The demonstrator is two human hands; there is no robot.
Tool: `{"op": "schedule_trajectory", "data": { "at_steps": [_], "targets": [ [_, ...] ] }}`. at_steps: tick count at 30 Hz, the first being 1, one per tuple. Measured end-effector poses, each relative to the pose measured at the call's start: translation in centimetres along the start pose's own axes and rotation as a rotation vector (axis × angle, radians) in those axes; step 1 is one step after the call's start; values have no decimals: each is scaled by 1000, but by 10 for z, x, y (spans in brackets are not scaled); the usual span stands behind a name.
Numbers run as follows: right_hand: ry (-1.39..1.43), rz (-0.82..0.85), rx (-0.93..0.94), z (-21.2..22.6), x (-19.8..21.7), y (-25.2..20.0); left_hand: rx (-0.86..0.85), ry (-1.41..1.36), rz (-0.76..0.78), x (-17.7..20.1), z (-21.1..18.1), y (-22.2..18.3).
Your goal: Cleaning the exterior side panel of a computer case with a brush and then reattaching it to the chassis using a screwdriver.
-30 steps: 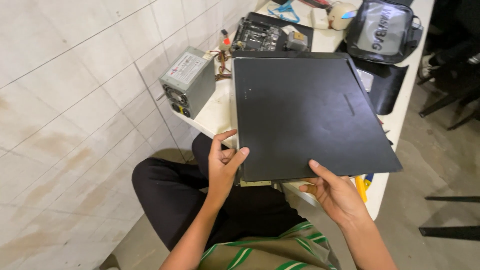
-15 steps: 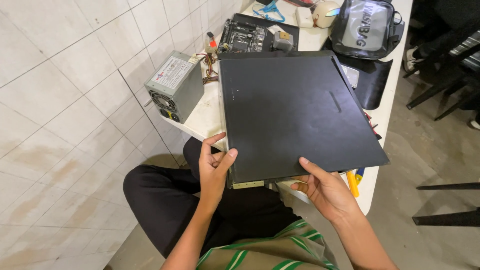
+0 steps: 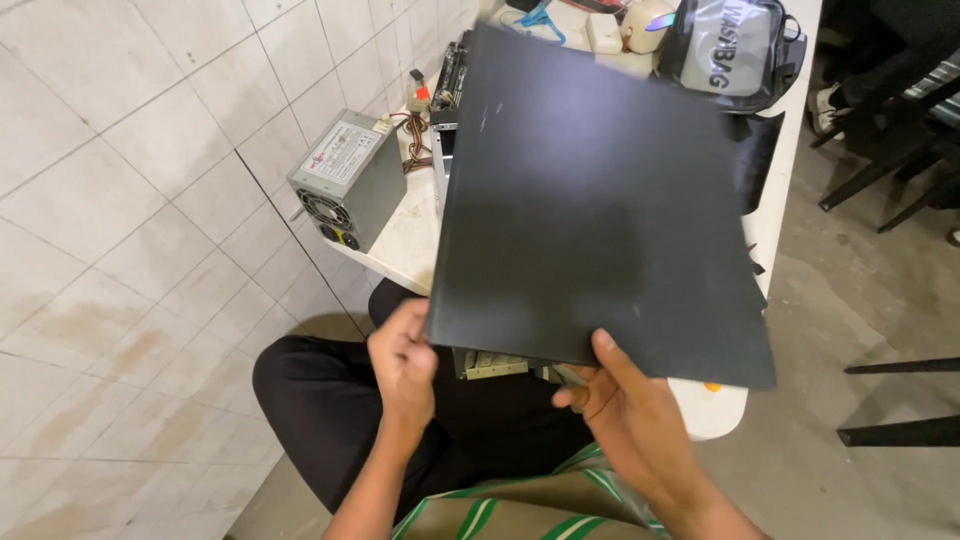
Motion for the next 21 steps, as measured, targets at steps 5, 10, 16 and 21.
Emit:
{"op": "schedule_trajectory", "data": {
  "at_steps": [5,10,16,21],
  "targets": [
    [-574,-296,-355,-37,27,-24,257,-206,92,-26,46,-42],
    [-402,-233,-4,9,104,-39,262,-569,-374,-19,5,-32],
    [-139,-112,485,134,152,-16,320,-796,-322,-7,-23,9],
    [-120,-118,474,119,81,-41,542,-670,-253,-18,-27,30]
  ]
}}
Point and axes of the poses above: each hand's wrist, its own y-axis towards the middle knuckle, its own x-axis out of the back of the hand, z = x × y, the point moved 9 cm from there along y, towards the middle knuckle, and after that the axes turned 13 degrees about z, right-handed, at the moved point
